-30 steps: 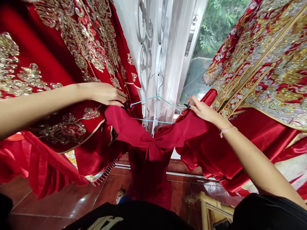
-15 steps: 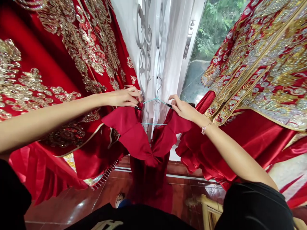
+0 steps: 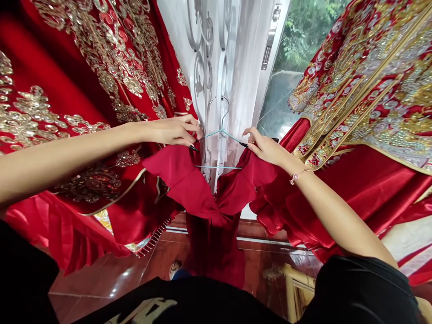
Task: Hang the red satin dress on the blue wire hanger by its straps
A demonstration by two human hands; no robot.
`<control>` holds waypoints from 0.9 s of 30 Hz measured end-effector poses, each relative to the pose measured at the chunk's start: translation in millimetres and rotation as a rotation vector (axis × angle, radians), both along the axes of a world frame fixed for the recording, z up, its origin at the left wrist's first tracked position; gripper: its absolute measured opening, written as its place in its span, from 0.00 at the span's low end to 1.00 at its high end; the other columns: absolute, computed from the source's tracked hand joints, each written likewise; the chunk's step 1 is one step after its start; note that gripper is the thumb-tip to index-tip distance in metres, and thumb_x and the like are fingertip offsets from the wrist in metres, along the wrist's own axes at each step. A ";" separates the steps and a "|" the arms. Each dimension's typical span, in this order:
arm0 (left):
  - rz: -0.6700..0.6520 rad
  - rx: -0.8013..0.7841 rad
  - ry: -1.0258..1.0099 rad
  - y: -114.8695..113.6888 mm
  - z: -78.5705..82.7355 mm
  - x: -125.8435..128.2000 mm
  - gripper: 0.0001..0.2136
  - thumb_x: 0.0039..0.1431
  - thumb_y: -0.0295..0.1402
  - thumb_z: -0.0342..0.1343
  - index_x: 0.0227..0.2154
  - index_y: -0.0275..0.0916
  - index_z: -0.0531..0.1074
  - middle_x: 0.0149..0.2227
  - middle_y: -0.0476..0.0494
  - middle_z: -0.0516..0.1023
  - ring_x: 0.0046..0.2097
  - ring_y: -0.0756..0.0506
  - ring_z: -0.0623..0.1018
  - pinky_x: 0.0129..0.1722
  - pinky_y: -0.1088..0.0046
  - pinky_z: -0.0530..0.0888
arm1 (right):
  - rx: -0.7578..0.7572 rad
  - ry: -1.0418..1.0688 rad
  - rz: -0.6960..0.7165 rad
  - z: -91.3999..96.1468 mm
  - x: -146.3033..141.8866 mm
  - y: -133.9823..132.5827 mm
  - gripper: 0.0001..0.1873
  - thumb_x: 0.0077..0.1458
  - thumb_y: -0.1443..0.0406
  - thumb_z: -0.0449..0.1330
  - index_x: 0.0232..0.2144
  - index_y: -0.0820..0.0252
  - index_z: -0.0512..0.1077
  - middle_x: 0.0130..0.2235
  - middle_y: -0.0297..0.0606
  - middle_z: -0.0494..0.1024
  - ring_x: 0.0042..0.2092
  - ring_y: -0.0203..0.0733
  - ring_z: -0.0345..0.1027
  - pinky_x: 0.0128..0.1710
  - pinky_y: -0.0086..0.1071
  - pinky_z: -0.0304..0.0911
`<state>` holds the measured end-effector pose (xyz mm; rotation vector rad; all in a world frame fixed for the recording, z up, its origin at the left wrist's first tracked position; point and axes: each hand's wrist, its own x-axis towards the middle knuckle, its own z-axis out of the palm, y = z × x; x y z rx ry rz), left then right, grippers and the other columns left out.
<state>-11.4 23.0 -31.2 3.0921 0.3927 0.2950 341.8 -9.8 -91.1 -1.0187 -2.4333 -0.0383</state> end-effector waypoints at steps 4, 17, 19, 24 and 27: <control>0.046 0.011 0.147 1.2 -0.6 -14.2 0.20 0.67 0.46 0.49 0.22 0.43 0.73 0.27 0.43 0.74 0.38 0.42 0.73 0.51 0.62 0.66 | -0.010 0.027 -0.016 -1.5 4.7 -3.8 0.18 0.65 0.56 0.49 0.54 0.55 0.58 0.32 0.36 0.70 0.30 0.42 0.65 0.36 0.38 0.65; 0.046 0.194 -0.010 -1.9 4.5 17.9 0.23 0.63 0.53 0.56 0.22 0.39 0.74 0.30 0.44 0.77 0.44 0.40 0.71 0.54 0.54 0.58 | 0.030 0.122 0.028 3.8 -12.0 -1.5 0.19 0.66 0.57 0.48 0.56 0.53 0.54 0.31 0.32 0.67 0.28 0.40 0.63 0.36 0.39 0.66; 0.069 0.266 -0.070 0.5 -10.4 24.4 0.21 0.65 0.51 0.53 0.28 0.40 0.76 0.36 0.42 0.77 0.46 0.39 0.72 0.54 0.53 0.60 | 0.023 0.127 0.031 -2.3 -17.1 -2.6 0.20 0.66 0.56 0.47 0.58 0.52 0.53 0.32 0.33 0.68 0.29 0.41 0.64 0.38 0.40 0.67; 0.201 0.312 -0.416 -7.7 -55.6 22.4 0.23 0.68 0.51 0.48 0.53 0.37 0.68 0.54 0.30 0.69 0.53 0.36 0.71 0.53 0.51 0.69 | 0.173 0.260 0.015 -10.7 -22.1 -6.9 0.30 0.64 0.52 0.51 0.64 0.48 0.48 0.48 0.44 0.69 0.44 0.48 0.70 0.46 0.47 0.71; 0.312 0.317 -0.592 -44.3 -80.1 6.4 0.21 0.68 0.47 0.49 0.57 0.40 0.63 0.55 0.32 0.68 0.58 0.36 0.70 0.58 0.48 0.69 | 0.451 0.588 -0.195 -10.8 -9.0 -25.4 0.35 0.62 0.51 0.51 0.67 0.42 0.43 0.60 0.49 0.60 0.57 0.57 0.66 0.50 0.53 0.71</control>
